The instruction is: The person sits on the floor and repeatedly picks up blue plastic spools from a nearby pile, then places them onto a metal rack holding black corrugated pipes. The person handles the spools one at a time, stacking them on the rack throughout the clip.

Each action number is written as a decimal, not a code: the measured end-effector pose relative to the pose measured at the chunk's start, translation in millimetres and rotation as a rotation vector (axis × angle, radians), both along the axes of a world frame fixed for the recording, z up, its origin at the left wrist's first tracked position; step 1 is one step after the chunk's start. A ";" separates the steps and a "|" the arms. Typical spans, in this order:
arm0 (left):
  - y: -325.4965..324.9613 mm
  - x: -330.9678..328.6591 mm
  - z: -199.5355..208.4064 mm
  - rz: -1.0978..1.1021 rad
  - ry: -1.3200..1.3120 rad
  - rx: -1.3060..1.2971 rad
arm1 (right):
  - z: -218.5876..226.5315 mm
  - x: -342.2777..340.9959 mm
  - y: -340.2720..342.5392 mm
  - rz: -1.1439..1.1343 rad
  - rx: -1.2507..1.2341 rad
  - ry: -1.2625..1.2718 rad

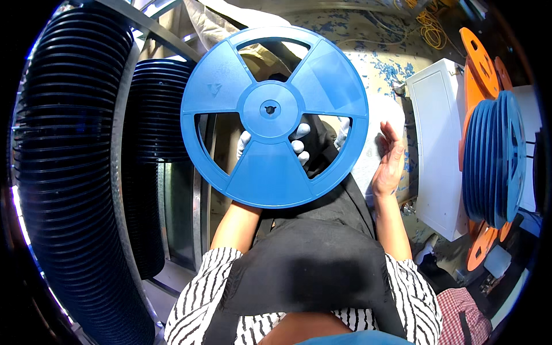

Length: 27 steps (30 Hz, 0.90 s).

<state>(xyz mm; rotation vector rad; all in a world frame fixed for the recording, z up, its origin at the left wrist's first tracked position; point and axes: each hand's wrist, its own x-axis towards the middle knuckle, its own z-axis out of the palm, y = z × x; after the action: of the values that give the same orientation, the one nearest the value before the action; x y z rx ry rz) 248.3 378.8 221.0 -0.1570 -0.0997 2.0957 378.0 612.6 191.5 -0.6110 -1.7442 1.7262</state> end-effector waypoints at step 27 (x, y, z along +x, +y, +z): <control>-3.5 8.0 -0.3 -0.045 0.161 -0.099 | 127.4 -138.4 -51.3 0.576 0.461 -0.092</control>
<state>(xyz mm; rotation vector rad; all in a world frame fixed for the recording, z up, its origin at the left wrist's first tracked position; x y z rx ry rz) 256.3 375.2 220.7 -0.0490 0.1035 2.0607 239.5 561.4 318.9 0.0267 -2.4477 1.5561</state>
